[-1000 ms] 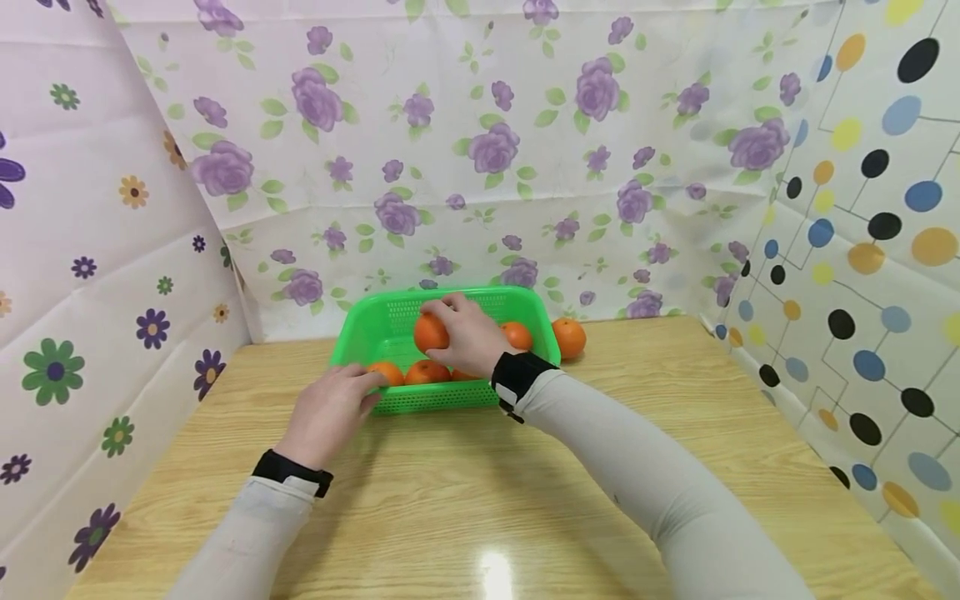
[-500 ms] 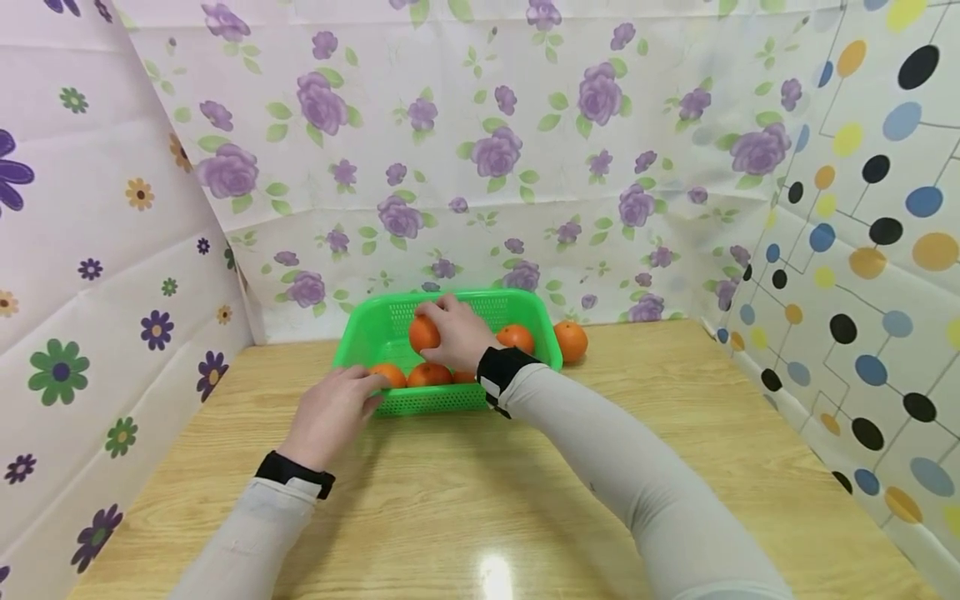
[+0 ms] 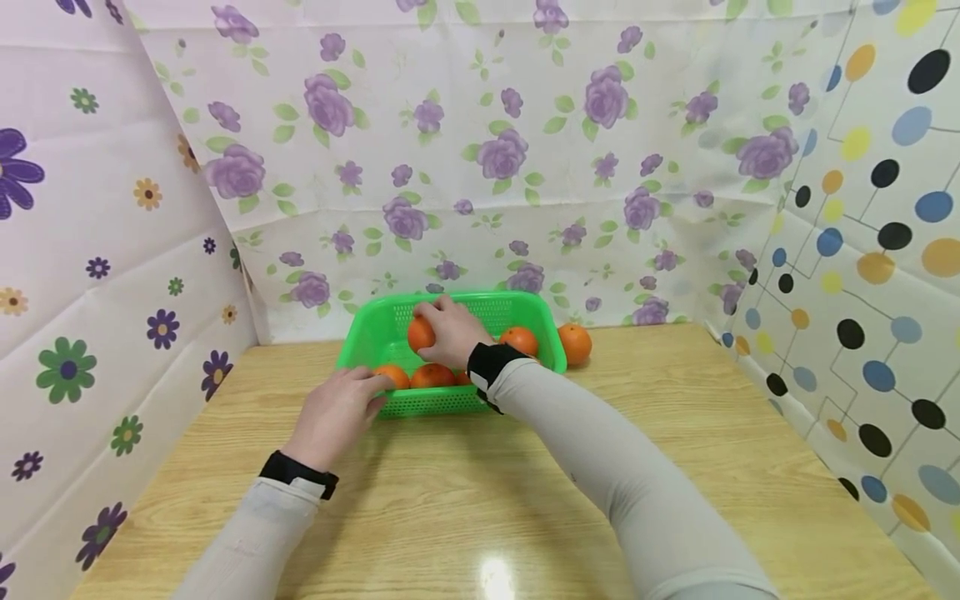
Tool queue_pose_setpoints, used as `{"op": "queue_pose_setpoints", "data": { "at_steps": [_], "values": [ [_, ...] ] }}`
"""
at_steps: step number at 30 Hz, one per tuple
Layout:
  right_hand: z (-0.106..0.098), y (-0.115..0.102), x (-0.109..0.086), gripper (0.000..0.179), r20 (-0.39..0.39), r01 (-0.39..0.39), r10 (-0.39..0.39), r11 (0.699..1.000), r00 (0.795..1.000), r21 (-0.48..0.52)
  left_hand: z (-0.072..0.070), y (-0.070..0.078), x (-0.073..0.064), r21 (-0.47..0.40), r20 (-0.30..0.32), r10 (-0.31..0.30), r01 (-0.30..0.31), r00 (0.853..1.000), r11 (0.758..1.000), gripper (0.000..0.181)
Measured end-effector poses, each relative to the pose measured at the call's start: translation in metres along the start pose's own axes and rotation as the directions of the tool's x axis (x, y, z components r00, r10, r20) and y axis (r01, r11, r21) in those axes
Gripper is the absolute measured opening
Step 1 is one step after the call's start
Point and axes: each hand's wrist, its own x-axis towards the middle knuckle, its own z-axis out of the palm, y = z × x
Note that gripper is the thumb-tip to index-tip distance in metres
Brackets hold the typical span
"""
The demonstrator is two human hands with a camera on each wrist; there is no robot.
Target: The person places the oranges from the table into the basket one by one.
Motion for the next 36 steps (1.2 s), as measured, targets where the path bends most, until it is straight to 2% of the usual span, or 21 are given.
{"op": "queue_pose_setpoints", "data": {
  "at_steps": [15, 28, 31, 36],
  "values": [
    [0.015, 0.006, 0.012, 0.060, 0.038, -0.021, 0.021, 1.000, 0.999, -0.013, 0.000, 0.003, 0.001, -0.005, -0.006, 0.005, -0.005, 1.000, 1.000, 0.018],
    [0.023, 0.017, 0.018, 0.063, 0.083, -0.071, 0.072, 0.997, 0.994, -0.012, 0.000, 0.001, -0.001, -0.006, -0.041, 0.029, -0.030, 0.999, 1.000, 0.018],
    [0.024, 0.018, 0.019, 0.057, 0.089, -0.052, 0.055, 0.998, 0.995, -0.037, -0.001, 0.001, -0.001, -0.008, -0.032, 0.023, -0.023, 0.999, 1.000, 0.018],
    [0.030, 0.021, 0.020, 0.039, 0.122, 0.018, -0.001, 0.991, 0.992, -0.136, -0.001, -0.001, -0.001, -0.010, -0.014, 0.011, -0.011, 1.000, 1.000, 0.019]
  ]
}}
